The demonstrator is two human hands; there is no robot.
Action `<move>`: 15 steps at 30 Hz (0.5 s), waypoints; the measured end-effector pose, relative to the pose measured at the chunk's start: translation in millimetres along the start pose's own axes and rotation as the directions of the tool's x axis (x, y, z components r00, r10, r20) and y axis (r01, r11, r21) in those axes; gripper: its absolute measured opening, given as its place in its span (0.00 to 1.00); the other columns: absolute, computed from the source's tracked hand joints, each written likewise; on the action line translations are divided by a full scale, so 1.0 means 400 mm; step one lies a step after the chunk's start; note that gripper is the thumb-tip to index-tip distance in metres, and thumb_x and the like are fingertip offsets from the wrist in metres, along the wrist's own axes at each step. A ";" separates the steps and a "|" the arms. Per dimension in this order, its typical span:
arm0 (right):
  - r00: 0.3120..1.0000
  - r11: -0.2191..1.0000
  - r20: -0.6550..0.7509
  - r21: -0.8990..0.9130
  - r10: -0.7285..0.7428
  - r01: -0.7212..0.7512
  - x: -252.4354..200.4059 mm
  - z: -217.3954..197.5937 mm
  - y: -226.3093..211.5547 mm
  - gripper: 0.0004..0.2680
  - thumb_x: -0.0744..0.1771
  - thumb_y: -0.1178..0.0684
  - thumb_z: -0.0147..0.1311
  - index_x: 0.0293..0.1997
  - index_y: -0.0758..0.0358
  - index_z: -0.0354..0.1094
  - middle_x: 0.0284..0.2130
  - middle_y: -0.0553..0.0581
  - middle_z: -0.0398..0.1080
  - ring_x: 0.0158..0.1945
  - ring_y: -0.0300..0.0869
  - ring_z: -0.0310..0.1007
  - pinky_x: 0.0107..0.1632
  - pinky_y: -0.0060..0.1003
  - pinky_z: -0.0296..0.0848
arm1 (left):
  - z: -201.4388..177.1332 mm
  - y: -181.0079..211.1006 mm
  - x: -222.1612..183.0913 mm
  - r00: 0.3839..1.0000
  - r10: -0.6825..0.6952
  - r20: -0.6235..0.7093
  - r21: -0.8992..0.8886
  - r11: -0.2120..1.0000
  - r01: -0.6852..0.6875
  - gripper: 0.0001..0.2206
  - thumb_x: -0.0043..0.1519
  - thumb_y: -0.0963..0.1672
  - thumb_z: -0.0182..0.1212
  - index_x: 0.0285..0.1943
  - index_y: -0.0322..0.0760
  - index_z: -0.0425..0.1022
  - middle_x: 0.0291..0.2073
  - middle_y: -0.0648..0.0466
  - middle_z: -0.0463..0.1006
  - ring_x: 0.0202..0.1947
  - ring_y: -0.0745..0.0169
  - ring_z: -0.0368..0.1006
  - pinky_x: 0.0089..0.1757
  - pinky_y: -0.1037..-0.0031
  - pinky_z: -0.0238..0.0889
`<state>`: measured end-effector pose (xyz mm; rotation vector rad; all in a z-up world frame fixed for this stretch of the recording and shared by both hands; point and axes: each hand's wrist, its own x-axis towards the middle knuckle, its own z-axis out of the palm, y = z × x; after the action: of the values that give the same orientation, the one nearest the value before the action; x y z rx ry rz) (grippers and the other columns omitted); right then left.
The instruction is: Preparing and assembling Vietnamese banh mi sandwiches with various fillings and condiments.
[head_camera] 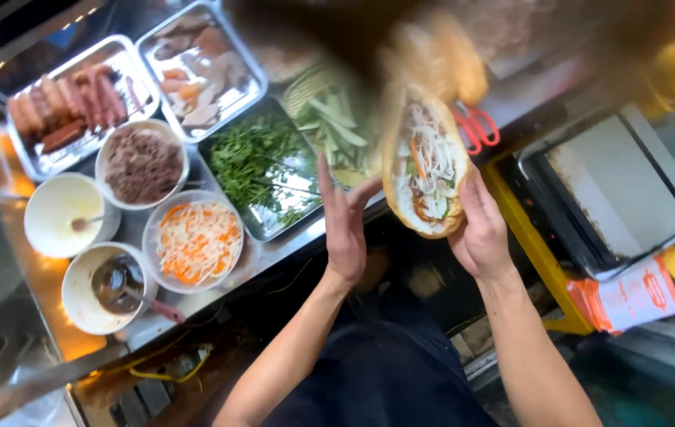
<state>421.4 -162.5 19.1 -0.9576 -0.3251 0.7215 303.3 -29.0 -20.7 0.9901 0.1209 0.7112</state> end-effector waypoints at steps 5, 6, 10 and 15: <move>0.991 1.000 -0.134 0.016 0.019 -0.017 -0.081 -0.161 -0.063 0.21 0.73 0.50 0.46 0.75 0.68 0.50 0.65 0.58 0.62 0.67 0.42 0.61 0.69 0.41 0.59 | 0.047 -0.316 0.046 0.740 -0.502 0.448 -0.593 0.453 0.666 0.35 0.65 0.51 0.66 0.76 0.33 0.53 0.66 0.47 0.71 0.68 0.51 0.66 0.68 0.56 0.59; 0.987 1.000 -0.162 0.022 -0.004 0.008 -0.098 -0.204 -0.079 0.21 0.73 0.50 0.46 0.75 0.68 0.50 0.65 0.58 0.62 0.67 0.42 0.61 0.69 0.41 0.59 | 0.092 -0.345 0.061 0.716 -0.513 0.473 -0.572 0.439 0.693 0.35 0.65 0.51 0.66 0.76 0.33 0.53 0.66 0.47 0.71 0.68 0.51 0.66 0.68 0.56 0.59; 0.956 0.831 -0.232 -0.556 -0.179 0.021 -0.162 -0.328 -0.203 0.29 0.65 0.46 0.62 0.72 0.65 0.52 0.61 0.57 0.63 0.65 0.42 0.65 0.64 0.38 0.67 | 0.298 -0.460 0.097 0.700 -0.546 0.460 -0.334 0.624 0.707 0.35 0.61 0.50 0.71 0.73 0.31 0.60 0.62 0.46 0.72 0.62 0.51 0.71 0.61 0.58 0.66; 0.836 0.370 -0.329 -0.914 -0.439 -0.166 -0.205 -0.539 -0.283 0.33 0.58 0.48 0.73 0.67 0.67 0.57 0.53 0.67 0.66 0.57 0.51 0.67 0.57 0.44 0.69 | 0.524 -0.630 0.088 0.661 -0.686 0.305 -0.111 0.664 0.739 0.32 0.61 0.48 0.71 0.71 0.30 0.60 0.58 0.45 0.73 0.57 0.51 0.72 0.56 0.58 0.69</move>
<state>527.4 -395.8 -0.7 -2.1686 -0.3049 -0.0341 539.2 -246.3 -96.5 0.7067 0.2029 -0.1422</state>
